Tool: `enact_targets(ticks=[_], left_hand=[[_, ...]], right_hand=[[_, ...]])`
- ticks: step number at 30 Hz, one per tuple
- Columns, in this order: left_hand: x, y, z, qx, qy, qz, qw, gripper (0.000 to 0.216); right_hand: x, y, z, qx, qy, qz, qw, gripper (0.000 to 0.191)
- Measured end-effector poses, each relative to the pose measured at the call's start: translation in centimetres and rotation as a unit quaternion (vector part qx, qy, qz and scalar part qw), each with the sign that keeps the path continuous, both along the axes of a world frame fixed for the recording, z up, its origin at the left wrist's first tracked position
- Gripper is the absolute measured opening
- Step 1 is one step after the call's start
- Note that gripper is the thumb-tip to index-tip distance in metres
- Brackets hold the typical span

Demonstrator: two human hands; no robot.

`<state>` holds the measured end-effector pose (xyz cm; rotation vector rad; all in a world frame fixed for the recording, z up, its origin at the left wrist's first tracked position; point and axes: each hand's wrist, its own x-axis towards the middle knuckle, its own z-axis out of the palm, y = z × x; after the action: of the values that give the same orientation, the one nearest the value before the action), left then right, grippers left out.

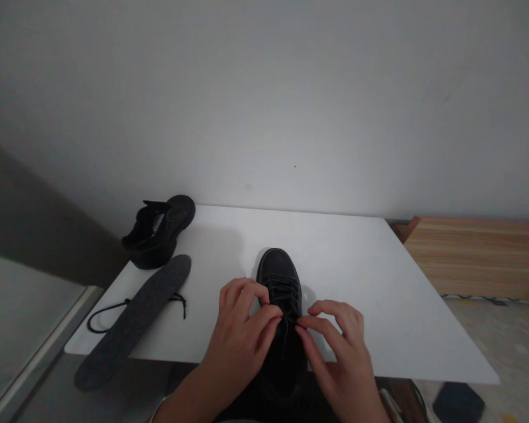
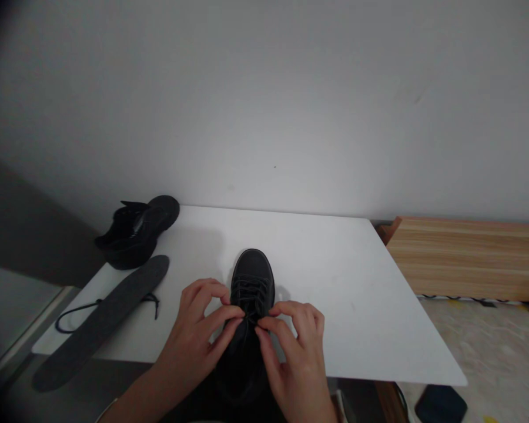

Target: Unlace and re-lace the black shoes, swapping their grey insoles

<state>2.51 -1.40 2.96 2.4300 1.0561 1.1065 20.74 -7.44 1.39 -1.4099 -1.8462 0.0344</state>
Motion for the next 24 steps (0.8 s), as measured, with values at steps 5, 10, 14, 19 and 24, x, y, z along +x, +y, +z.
enact_targets(ticks=[5,10,14,19,24], left_hand=[[0.0,0.2,0.0,-0.003,0.003,0.0,1.0,0.016],[0.1,0.3,-0.1,-0.003,0.003,0.0,1.0,0.015],[0.1,0.4,-0.3,-0.001,0.006,0.002,1.0,0.017],[-0.2,0.3,-0.1,-0.024,-0.004,-0.008,1.0,0.02],[-1.5,-0.4,1.2,-0.177,-0.024,-0.119,0.977,0.025]], right_hand=[[0.2,-0.2,0.2,0.005,0.02,0.016,1.0,0.017],[0.6,-0.7,0.2,0.02,0.036,0.024,0.999,0.019],[0.8,-1.0,0.6,0.047,0.079,0.032,0.995,0.02],[1.5,-1.9,1.3,0.08,0.146,0.022,0.986,0.019],[2.1,-1.8,0.7,0.001,0.178,0.026,0.984,0.019]])
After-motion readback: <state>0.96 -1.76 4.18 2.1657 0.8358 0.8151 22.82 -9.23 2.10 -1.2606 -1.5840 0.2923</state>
